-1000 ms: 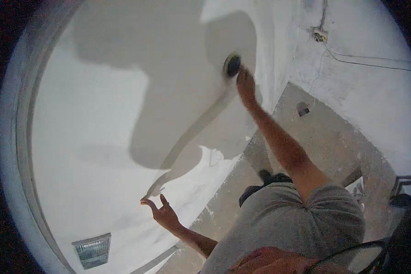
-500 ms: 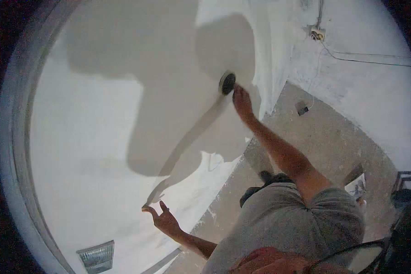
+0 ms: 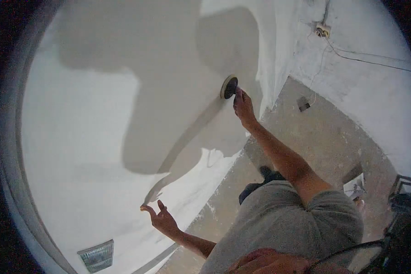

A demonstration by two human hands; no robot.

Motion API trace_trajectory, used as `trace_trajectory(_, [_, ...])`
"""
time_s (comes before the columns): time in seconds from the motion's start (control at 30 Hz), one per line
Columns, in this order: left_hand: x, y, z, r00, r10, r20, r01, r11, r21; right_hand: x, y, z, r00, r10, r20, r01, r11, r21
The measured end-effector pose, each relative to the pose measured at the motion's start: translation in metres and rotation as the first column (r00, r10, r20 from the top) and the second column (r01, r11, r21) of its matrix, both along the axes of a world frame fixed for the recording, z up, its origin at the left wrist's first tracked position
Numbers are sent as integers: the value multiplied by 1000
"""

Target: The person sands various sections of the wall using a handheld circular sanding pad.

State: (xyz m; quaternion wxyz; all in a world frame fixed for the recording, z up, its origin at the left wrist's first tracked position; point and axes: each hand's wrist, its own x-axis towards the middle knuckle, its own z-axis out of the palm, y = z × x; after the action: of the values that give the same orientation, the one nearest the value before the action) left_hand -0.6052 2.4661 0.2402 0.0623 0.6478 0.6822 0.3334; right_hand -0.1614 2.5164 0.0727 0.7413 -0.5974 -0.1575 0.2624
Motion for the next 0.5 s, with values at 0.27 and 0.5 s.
trace_trajectory(0.27, [1, -6, 13, 999, 28, -47, -34, 989, -146, 113, 23, -17, 924, -195, -329, 226, 972, 59])
trace_trajectory(0.5, [-5, -2, 7, 994, 45, -100, -59, 989, -134, 37, 4, -12, 936, -12, -352, 14, 1000, 4])
